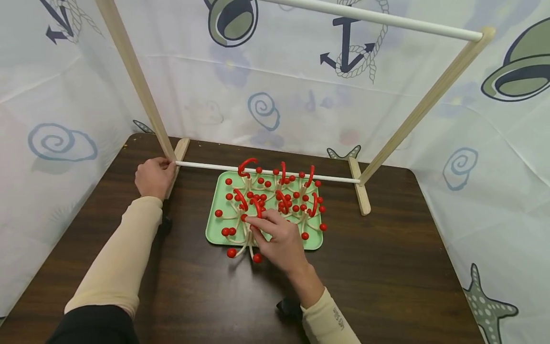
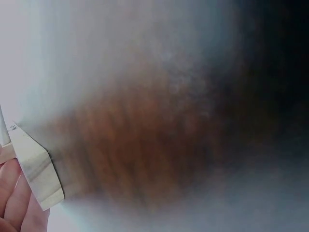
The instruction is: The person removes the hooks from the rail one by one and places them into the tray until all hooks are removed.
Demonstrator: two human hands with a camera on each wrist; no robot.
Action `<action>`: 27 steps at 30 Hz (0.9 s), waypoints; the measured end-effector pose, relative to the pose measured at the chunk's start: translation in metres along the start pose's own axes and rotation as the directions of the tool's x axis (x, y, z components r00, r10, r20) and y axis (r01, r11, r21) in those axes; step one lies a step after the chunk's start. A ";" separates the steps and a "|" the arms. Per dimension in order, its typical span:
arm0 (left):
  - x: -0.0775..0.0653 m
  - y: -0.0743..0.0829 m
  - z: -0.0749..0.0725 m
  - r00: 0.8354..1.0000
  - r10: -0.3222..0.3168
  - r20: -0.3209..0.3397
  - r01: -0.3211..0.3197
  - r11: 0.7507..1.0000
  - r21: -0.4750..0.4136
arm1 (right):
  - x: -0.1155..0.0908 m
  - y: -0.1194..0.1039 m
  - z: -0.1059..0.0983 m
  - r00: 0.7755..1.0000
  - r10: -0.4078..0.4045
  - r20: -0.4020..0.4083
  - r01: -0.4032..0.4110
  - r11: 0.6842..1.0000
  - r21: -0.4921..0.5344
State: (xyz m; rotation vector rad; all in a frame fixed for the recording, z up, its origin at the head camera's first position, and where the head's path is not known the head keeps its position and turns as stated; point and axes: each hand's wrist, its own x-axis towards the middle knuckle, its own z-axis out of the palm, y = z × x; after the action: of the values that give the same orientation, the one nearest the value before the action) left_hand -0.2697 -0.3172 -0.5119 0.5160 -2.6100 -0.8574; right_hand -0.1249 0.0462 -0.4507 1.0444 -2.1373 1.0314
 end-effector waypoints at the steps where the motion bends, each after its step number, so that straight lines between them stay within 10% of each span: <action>1: 0.000 0.001 0.000 1.000 -0.001 -0.002 0.001 1.000 0.001 | -0.002 0.001 0.002 1.000 -0.003 -0.005 0.003 1.000 -0.020; 27: 0.000 0.002 0.002 1.000 -0.016 0.002 0.016 1.000 0.005 | -0.007 0.014 0.048 0.986 -0.168 -0.021 0.156 0.951 -0.265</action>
State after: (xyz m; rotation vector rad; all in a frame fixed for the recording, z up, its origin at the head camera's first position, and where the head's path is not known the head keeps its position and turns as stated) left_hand -0.2708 -0.3148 -0.5120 0.5387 -2.6138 -0.8573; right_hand -0.1390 0.0161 -0.4883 1.0371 -2.0458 0.6657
